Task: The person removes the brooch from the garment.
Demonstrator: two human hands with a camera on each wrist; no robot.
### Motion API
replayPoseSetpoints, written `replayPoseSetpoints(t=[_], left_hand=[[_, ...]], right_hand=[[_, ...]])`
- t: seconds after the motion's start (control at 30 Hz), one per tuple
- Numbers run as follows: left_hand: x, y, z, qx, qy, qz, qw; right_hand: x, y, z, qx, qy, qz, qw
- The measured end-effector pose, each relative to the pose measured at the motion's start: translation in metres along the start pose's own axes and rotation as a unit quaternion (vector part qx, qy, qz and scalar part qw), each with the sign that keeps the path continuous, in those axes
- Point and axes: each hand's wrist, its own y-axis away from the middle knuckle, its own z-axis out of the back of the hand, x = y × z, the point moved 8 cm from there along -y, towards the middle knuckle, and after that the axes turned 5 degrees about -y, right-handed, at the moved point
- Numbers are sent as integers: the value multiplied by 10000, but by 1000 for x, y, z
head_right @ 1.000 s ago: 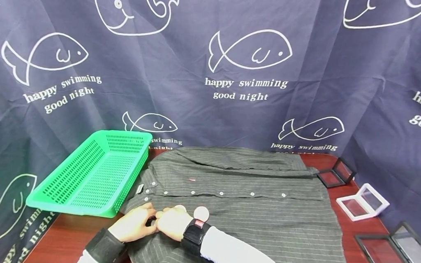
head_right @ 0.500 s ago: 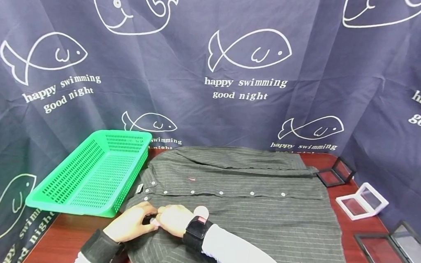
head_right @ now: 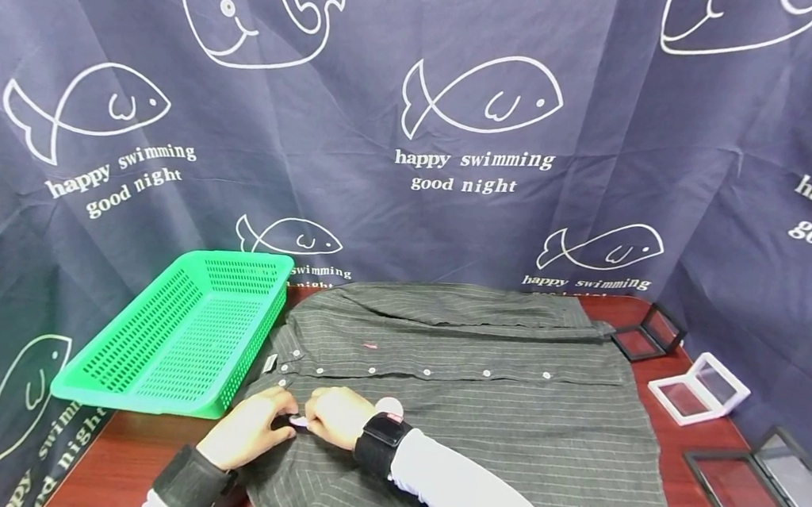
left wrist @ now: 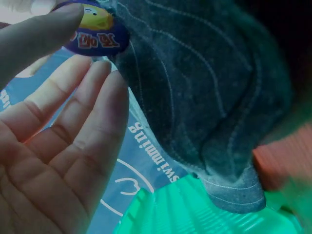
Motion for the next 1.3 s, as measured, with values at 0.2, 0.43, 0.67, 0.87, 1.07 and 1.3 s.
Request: replayPoseSetpoints(t=[0.2,0.43,0.67,0.87,1.07,1.3], left_hand=[[-1,0,3,-362,-99,-108,9992],[-4,-1,7,-675,-193,-313,9970],[-7,-2,11,-763,-150,-512,9957],[-8,-2,12,-846,-168,-583,9946],[-7,-3,11,-802,-189,-468,9955],[-3,-5,8,-587,-176,-90,9981]], right_hand=[[-6,-1,0,21,-294,-336,9990],[-10,0,2,-114,-582,-486,9971],[-15,1,4,-217,-839,-738,9935],[-19,1,4,-129,-1120,-973,9888],[-22,1,4,-157,-1240,-1177,9851],[-27,1,2,-202,-1438,-1458,9786]])
